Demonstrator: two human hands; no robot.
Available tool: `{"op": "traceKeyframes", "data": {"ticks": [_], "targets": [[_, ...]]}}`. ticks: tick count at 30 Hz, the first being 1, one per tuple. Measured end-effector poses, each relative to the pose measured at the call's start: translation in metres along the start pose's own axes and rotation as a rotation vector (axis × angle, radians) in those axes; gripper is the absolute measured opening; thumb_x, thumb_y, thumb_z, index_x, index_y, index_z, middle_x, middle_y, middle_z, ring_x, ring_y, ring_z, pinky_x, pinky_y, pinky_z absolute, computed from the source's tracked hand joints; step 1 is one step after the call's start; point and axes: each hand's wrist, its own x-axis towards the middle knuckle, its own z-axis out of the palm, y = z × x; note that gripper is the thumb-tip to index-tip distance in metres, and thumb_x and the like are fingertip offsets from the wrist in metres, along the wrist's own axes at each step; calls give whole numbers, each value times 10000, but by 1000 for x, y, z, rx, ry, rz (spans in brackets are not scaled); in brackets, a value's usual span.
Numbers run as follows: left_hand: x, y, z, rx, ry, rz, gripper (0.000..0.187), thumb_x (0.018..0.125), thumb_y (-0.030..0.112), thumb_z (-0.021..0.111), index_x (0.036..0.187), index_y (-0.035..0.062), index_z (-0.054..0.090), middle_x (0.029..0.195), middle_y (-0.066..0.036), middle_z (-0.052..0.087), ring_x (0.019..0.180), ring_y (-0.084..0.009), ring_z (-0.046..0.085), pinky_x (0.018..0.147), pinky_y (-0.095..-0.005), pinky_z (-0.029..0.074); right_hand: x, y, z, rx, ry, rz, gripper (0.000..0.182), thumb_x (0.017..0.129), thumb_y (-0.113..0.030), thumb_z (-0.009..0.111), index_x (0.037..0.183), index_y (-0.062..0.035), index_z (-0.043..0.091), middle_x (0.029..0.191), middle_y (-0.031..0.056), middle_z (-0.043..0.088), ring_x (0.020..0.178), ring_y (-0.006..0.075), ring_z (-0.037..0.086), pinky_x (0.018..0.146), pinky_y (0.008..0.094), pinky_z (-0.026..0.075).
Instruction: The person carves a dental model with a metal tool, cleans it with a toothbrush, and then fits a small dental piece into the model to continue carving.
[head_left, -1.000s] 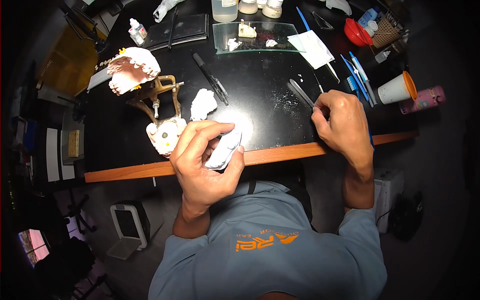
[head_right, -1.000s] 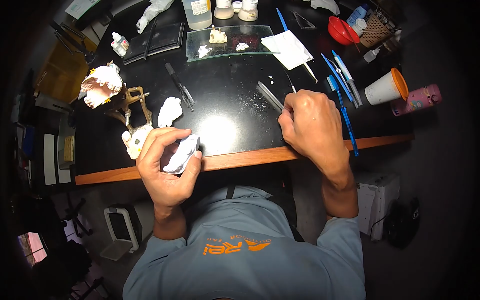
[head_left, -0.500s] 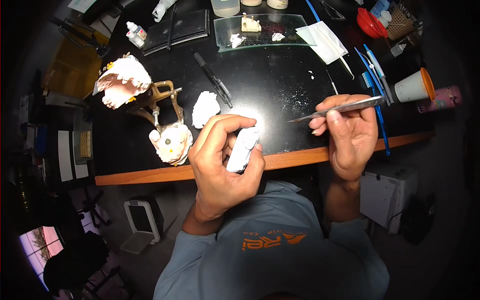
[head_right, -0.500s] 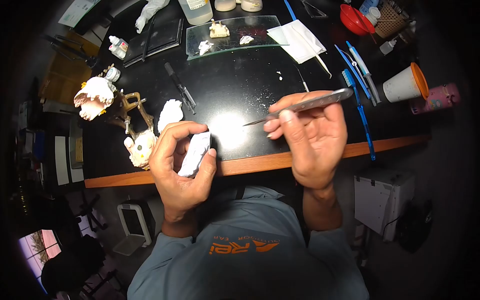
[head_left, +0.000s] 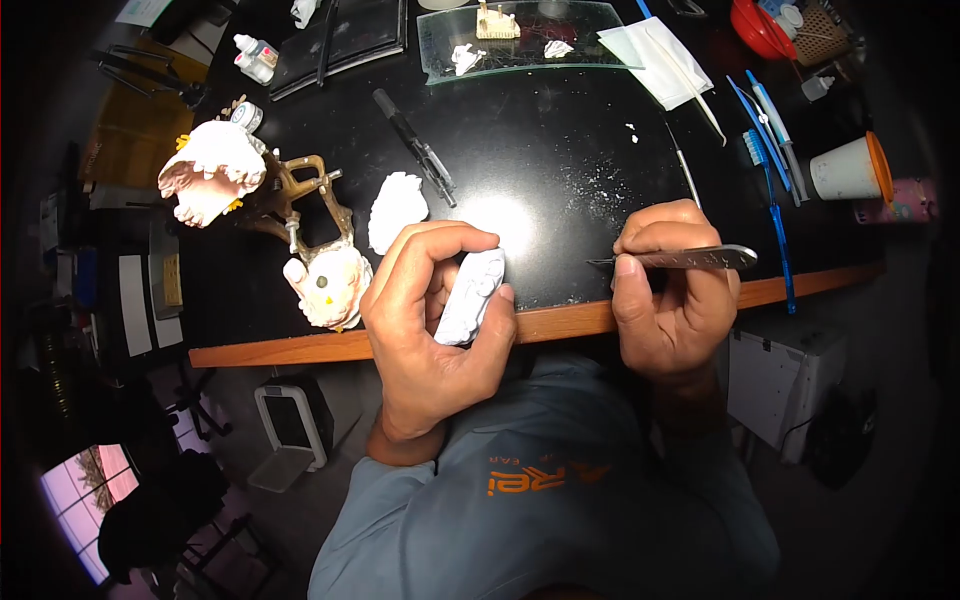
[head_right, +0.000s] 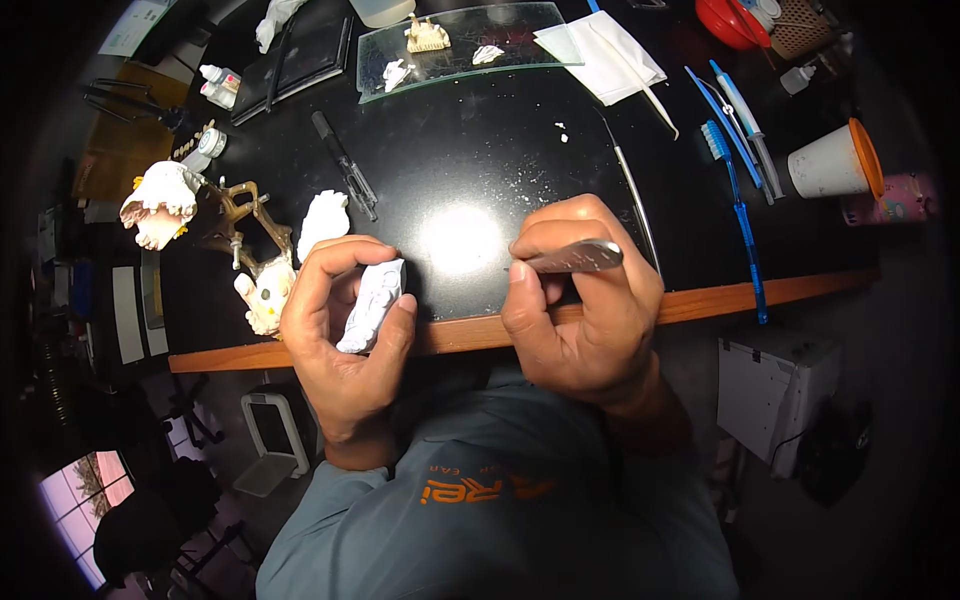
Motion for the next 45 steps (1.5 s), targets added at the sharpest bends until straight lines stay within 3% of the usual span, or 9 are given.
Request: {"op": "traceKeyframes", "data": {"ticks": [2,7,13,17,22,26,35,45], "targets": [[-1,0,1,-16,13,-13,354,767,-84,764,1112,-18,721,1036,-74,673,619,-6,454,526,-200,342,7,-4,-11,-105,-112,-40,97,887,88,697,967,37,678,949,134,688,626,72,557,533,239,449],[-5,-4,-4,-57,0,-56,353,774,-65,778,1118,-11,722,813,13,597,560,7,401,512,-208,281,3,-15,-20,-116,-189,215,111,881,101,763,927,19,704,857,81,695,648,76,609,562,235,472],[-7,-5,-4,-85,-8,-74,336,803,-52,781,1130,-13,714,698,62,537,534,15,386,503,-208,261,3,-19,-25,-125,-233,236,111,875,95,788,900,25,706,877,128,734,717,143,705,618,271,528],[-7,-5,-2,-96,0,-63,325,821,-53,788,1134,-14,710,712,56,561,541,20,418,502,-200,274,5,-24,-8,-78,-117,202,109,860,89,806,905,36,722,904,157,760,769,172,749,667,283,578],[-7,-4,-1,-123,2,-75,310,838,-52,800,1132,-18,707,724,44,585,549,18,443,507,-191,305,1,-16,18,240,-39,64,143,870,90,808,955,32,710,925,200,760,884,251,806,709,294,631],[-6,-4,-1,-131,6,-59,294,848,-40,809,1124,-28,709,795,10,628,579,12,463,517,-189,325,-1,-23,34,362,29,121,180,882,95,809,951,11,665,880,157,719,957,287,820,722,310,664],[-7,-7,2,-76,17,8,269,872,-7,818,1117,-38,713,979,-84,689,654,-13,506,547,-194,366,1,-23,33,279,-30,105,193,869,101,816,872,-2,653,842,138,704,912,276,824,715,318,675],[-8,-10,0,-46,7,95,257,890,-6,814,1118,-52,705,1029,-149,708,753,-94,624,617,-227,471,0,-20,34,276,-44,60,186,855,114,817,841,3,669,834,135,711,901,272,824,750,335,694]]}}
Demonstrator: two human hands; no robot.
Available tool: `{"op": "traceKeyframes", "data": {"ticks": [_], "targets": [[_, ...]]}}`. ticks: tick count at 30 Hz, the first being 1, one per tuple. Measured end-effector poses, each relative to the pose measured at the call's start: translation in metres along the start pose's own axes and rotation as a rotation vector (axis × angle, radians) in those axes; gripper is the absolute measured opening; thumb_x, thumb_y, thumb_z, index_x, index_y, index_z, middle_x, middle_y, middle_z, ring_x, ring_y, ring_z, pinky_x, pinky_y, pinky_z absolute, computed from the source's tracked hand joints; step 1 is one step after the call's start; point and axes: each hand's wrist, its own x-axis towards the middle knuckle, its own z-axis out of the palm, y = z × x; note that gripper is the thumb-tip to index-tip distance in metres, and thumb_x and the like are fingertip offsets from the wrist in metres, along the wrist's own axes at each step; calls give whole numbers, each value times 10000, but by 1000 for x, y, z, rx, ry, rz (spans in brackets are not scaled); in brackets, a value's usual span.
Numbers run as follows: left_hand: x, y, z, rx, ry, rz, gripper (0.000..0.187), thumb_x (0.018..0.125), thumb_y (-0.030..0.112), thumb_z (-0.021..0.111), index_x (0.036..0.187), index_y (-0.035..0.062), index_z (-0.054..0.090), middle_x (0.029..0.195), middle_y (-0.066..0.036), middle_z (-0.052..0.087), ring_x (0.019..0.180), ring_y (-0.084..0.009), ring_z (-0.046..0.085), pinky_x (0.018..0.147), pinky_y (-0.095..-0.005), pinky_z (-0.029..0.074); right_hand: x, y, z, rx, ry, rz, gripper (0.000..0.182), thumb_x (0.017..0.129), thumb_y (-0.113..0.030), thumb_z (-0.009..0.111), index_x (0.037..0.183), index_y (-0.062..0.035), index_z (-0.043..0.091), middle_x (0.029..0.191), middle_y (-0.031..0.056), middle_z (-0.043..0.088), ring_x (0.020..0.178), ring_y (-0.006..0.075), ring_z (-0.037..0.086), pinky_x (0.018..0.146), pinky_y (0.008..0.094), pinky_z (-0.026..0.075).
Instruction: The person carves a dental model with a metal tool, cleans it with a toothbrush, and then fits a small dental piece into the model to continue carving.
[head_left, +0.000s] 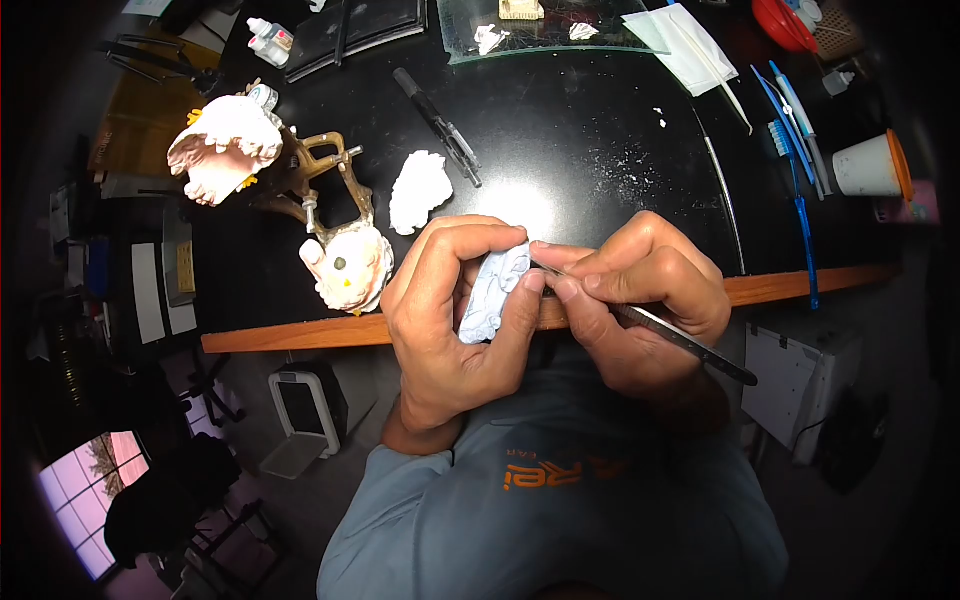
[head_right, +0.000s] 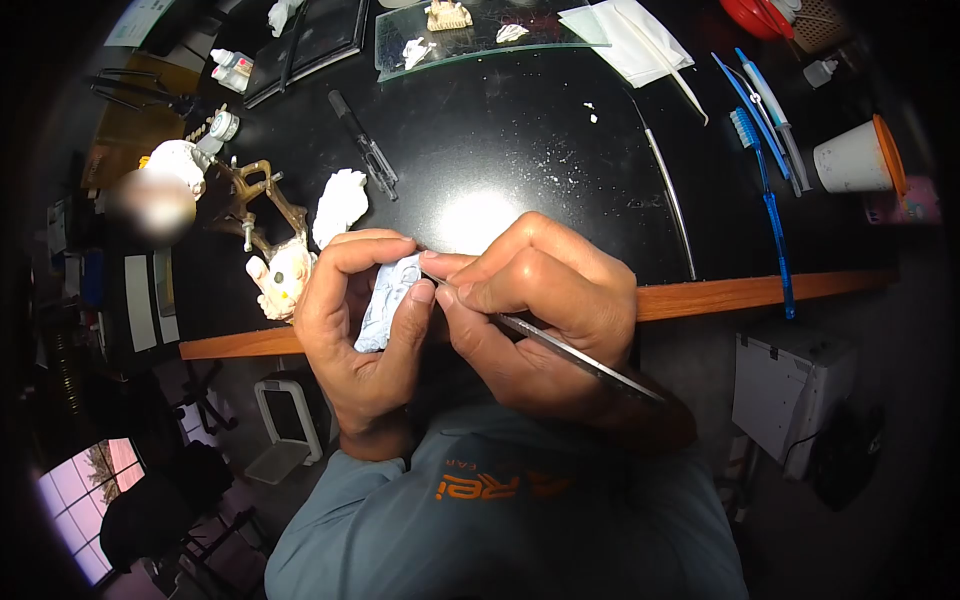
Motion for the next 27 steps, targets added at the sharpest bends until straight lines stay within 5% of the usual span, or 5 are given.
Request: {"op": "traceKeyframes", "data": {"ticks": [6,27], "targets": [[1,4,-1,27,-23,4,268,887,-28,809,1127,-55,694,1047,-172,704,848,-154,684,693,-257,537,-1,1,1,5,-1,-5,173,849,119,814,837,5,683,839,135,716,902,281,826,738,335,689],[-1,3,-1,11,-16,19,320,862,-74,821,1145,-53,674,1060,-164,682,863,-156,684,710,-265,546,-1,1,1,9,-2,-9,152,828,115,818,820,5,714,825,135,718,867,293,830,723,335,681]]}}
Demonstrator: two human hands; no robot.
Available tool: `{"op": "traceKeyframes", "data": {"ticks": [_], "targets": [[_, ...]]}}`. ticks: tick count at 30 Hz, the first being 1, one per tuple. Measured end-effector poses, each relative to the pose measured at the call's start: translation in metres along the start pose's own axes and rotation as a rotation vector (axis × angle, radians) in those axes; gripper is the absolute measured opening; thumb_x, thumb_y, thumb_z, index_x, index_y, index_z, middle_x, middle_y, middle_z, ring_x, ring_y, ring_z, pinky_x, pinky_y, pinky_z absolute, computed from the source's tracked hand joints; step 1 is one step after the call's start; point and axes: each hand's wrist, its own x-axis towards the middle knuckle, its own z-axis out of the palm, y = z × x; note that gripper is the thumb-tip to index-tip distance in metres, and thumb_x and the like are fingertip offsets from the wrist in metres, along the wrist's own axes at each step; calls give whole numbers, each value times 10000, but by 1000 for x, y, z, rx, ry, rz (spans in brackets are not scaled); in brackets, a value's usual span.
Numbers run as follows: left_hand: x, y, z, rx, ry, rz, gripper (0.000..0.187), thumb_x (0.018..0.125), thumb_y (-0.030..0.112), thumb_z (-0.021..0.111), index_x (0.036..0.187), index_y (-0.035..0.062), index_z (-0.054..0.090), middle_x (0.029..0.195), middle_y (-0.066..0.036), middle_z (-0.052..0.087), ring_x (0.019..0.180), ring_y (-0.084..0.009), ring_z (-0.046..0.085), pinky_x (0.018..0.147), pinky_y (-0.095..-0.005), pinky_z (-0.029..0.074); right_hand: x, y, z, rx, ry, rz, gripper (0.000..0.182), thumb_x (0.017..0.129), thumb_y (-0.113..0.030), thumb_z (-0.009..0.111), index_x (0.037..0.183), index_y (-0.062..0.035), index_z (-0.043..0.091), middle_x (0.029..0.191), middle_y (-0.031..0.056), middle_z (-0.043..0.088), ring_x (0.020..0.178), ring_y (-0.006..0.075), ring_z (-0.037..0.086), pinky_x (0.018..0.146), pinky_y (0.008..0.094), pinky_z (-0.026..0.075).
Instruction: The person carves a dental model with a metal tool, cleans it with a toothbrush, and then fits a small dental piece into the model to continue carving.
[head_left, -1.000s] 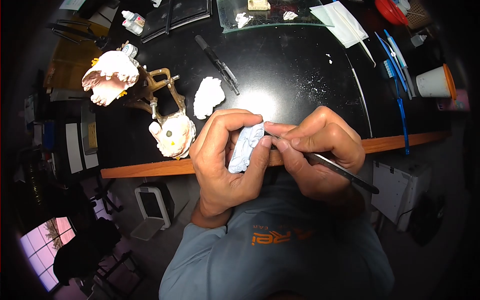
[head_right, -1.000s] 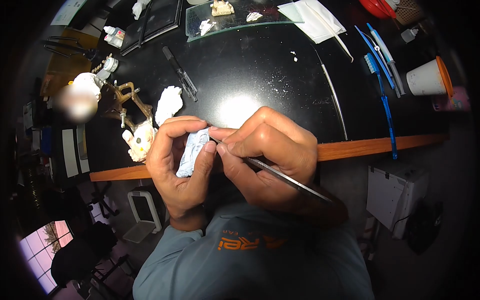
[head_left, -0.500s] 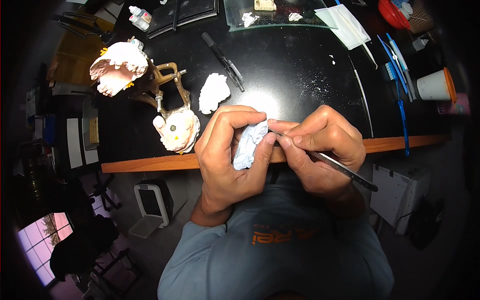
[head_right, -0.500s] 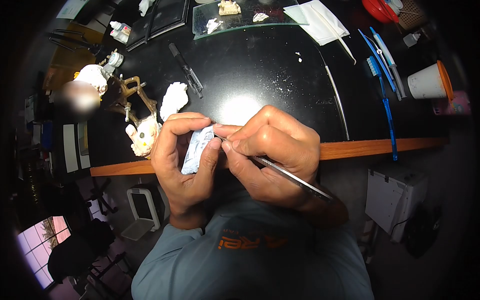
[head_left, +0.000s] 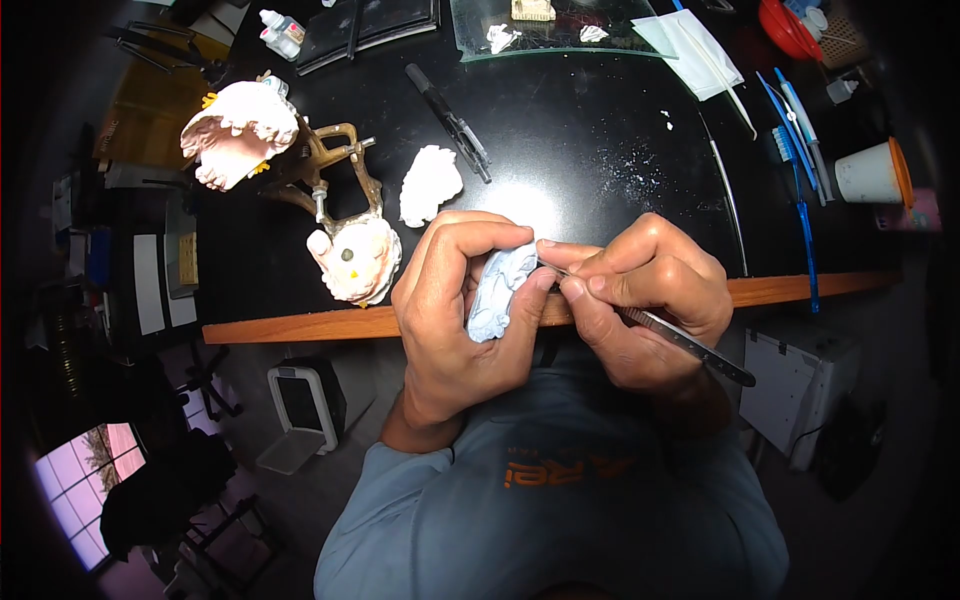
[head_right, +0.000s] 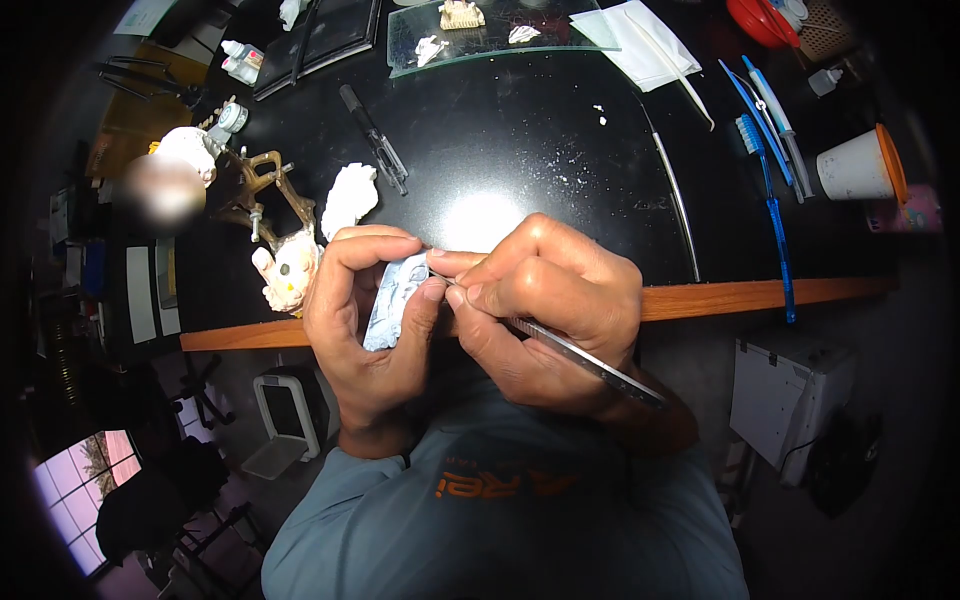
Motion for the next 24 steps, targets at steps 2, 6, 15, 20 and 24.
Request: {"op": "traceKeyframes", "data": {"ticks": [2,6,15,20,24], "targets": [[0,1,0,2,-1,-2,323,862,-74,820,1148,-53,672,1061,-165,681,861,-155,682,707,-264,543,1,0,0,10,-7,1,149,828,115,817,821,10,713,823,133,717,865,287,829,753,347,694],[0,0,0,10,-5,17,328,861,-76,816,1153,-52,669,1064,-167,678,858,-154,678,700,-264,538,2,0,-1,14,-16,-2,145,827,116,815,820,18,708,821,130,715,862,272,826,792,361,709],[0,-2,-3,-4,-33,-6,332,861,-64,815,1159,-53,671,1069,-163,676,821,-133,653,681,-249,510,2,0,-1,19,-15,-11,161,838,112,820,838,7,697,827,132,714,886,269,828,777,346,707],[0,-1,0,-41,-2,-14,320,870,-51,820,1156,-53,678,1063,-156,685,816,-116,644,674,-239,500,0,2,0,9,7,-45,180,838,120,826,862,-1,695,850,135,719,893,273,828,770,334,701],[0,-2,-1,-12,-6,-4,308,869,-49,824,1143,-54,684,1057,-160,693,835,-126,660,686,-242,515,0,2,0,6,1,-39,169,832,131,824,856,6,713,851,134,717,897,277,827,773,334,696]]}}
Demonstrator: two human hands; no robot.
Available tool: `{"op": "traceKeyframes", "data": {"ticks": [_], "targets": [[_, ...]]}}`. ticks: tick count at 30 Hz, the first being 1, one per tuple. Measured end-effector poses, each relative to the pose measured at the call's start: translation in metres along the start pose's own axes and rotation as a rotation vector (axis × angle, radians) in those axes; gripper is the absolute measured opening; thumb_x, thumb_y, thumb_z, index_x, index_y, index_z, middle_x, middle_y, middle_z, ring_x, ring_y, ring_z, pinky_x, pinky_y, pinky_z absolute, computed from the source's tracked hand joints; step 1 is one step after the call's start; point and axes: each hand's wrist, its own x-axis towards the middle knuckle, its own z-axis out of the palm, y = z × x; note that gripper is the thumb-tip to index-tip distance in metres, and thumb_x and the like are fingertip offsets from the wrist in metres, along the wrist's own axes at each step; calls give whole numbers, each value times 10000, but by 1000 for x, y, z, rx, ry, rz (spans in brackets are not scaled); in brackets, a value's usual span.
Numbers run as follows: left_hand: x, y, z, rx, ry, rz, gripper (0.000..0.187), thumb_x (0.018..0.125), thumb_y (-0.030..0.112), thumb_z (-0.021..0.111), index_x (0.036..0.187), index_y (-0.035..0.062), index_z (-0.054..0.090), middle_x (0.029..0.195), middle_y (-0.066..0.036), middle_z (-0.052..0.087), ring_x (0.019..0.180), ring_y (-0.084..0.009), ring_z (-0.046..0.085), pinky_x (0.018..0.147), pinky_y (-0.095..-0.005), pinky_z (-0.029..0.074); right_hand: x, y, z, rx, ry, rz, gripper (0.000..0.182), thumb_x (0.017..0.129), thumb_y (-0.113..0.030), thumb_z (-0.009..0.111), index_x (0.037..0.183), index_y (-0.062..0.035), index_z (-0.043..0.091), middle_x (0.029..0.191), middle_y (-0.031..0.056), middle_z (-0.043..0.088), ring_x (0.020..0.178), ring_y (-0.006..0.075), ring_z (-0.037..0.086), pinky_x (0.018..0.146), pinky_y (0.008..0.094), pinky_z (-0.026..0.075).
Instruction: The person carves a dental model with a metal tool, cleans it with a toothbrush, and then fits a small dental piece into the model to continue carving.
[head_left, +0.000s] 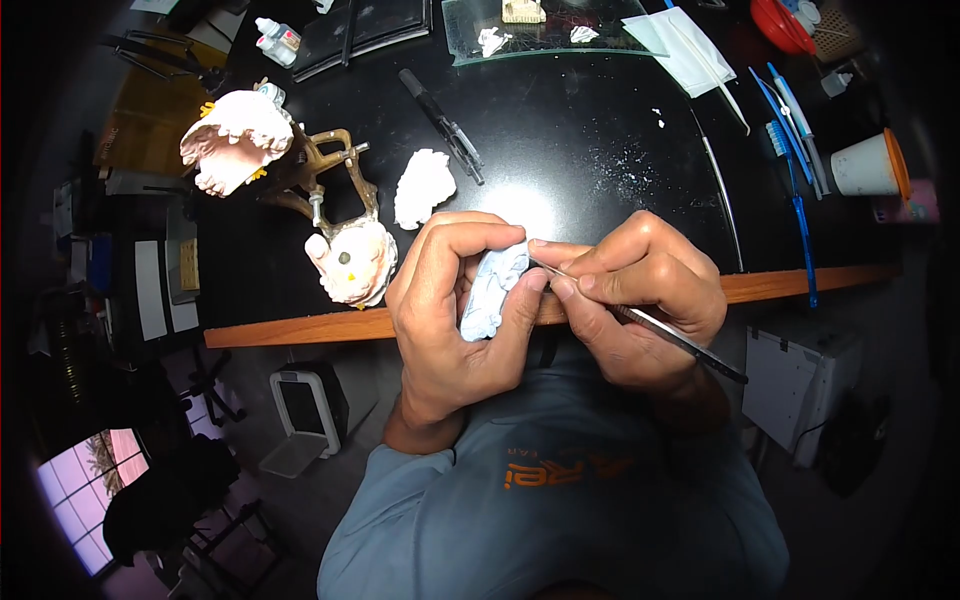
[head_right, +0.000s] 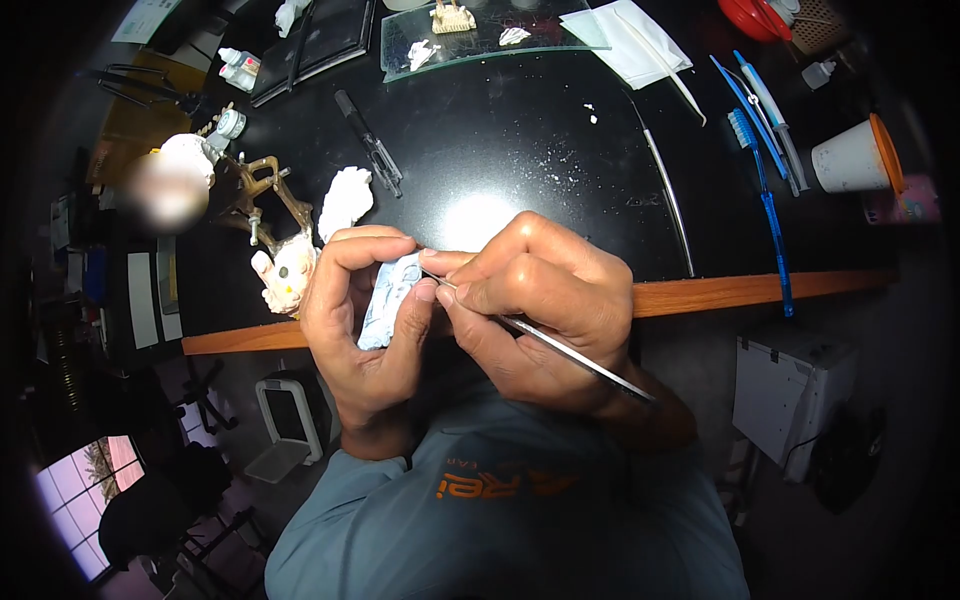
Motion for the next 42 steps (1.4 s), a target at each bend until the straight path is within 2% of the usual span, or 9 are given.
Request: {"op": "traceKeyframes", "data": {"ticks": [15,42], "targets": [[-1,1,1,-9,9,19,330,856,-94,812,1151,-61,668,1083,-177,681,908,-172,700,765,-274,571,0,1,-1,-5,-13,3,139,811,126,806,823,13,727,816,128,711,895,309,833,734,336,688],[-1,0,1,-4,0,39,325,854,-86,796,1149,-60,661,1074,-178,671,896,-180,686,754,-282,559,3,-1,-3,-1,-46,-9,178,821,122,820,768,15,687,820,133,731,891,280,833,795,341,707]]}}
